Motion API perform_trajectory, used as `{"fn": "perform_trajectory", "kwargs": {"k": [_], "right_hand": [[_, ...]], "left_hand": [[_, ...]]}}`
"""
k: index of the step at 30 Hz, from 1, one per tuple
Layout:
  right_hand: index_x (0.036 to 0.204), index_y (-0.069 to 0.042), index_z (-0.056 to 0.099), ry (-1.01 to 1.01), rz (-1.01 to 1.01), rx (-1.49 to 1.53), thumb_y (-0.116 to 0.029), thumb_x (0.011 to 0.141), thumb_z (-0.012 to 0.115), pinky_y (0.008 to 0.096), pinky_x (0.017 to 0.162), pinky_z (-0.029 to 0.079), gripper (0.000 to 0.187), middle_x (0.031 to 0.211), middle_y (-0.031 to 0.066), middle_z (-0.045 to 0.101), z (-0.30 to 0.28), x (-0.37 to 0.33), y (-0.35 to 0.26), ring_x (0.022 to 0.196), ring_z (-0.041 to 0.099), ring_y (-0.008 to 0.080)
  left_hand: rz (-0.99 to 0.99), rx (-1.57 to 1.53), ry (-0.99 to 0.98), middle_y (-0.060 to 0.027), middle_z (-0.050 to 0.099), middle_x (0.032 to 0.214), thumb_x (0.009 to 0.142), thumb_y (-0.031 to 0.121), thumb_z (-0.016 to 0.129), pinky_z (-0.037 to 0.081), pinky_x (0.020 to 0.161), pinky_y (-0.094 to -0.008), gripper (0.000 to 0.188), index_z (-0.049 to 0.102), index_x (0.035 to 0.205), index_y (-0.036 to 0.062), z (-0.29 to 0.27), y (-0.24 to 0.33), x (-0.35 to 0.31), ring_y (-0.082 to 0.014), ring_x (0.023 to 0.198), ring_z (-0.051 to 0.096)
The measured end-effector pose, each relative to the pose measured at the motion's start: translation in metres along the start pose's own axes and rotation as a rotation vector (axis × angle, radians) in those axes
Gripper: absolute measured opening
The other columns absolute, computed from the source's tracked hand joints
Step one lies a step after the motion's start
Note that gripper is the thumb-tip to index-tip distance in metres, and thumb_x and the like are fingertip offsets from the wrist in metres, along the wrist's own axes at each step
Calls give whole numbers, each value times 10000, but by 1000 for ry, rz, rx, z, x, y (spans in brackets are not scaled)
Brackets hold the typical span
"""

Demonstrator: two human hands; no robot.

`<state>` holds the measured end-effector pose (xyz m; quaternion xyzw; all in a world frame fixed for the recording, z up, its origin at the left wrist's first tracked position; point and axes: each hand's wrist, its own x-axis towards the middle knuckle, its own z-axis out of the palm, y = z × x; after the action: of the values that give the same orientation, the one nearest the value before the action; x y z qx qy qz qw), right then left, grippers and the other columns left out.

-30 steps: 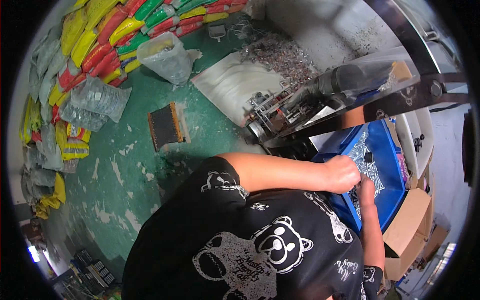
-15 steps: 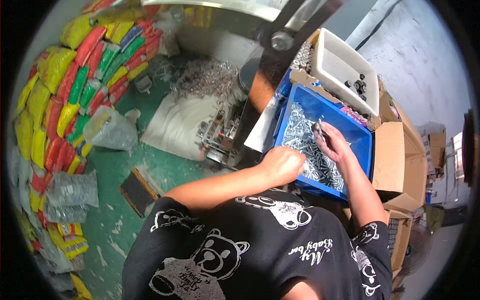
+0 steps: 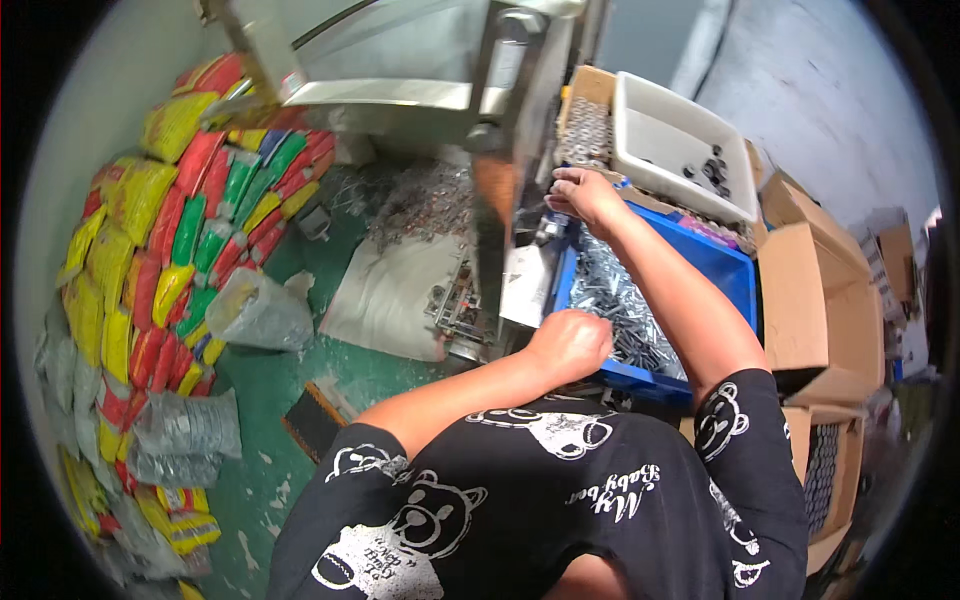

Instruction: The person packs and organizes hardware components by hand, sorting screws and rubber bushings from plastic containers and arranging cylindrical parts into cardboard boxes.

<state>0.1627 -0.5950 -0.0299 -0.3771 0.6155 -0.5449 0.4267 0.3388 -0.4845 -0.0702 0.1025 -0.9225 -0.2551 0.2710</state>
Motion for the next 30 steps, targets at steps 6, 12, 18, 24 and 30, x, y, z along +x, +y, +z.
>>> {"fn": "perform_trajectory", "kwargs": {"k": [6, 12, 18, 24, 30], "right_hand": [[1114, 40, 632, -19, -133, -398, -99, 915, 562, 310, 736, 566, 253, 891, 126, 700, -86, -157, -16, 771, 694, 166], [1090, 22, 649, 429, 34, -396, -132, 930, 552, 266, 713, 566, 242, 895, 93, 701, -206, -357, -51, 769, 681, 130], [889, -43, 703, 1059, 388, -879, -213, 861, 596, 350, 680, 535, 203, 815, 120, 694, -337, -543, -12, 774, 676, 230], [1051, -55, 662, 571, 636, -1279, -202, 774, 670, 413, 823, 483, 314, 980, 180, 675, -396, -580, 88, 927, 630, 345], [1221, -45, 554, 646, 728, -1279, -190, 804, 662, 430, 930, 460, 455, 1155, 242, 612, -404, -609, 117, 1105, 565, 402]], "left_hand": [[-172, 68, -178, -183, 644, 754, 793, 226, 581, 482, 659, -491, 195, 648, 793, 43, -13, 2, 1, -382, 731, 627], [-44, 158, -40, -199, 608, 690, 848, 186, 590, 456, 585, -455, 167, 662, 812, 40, -12, 16, 2, -389, 648, 599], [-37, 134, -55, -195, 611, 696, 857, 171, 594, 452, 582, -447, 155, 681, 855, 42, -2, 20, 7, -389, 651, 599], [-77, 218, -16, -196, 635, 725, 845, 150, 615, 470, 589, -438, 135, 702, 857, 48, -15, 17, -5, -377, 672, 617], [-27, 139, -27, -175, 617, 687, 813, 173, 624, 476, 581, -464, 147, 635, 751, 40, -6, 13, 8, -371, 648, 610]]}}
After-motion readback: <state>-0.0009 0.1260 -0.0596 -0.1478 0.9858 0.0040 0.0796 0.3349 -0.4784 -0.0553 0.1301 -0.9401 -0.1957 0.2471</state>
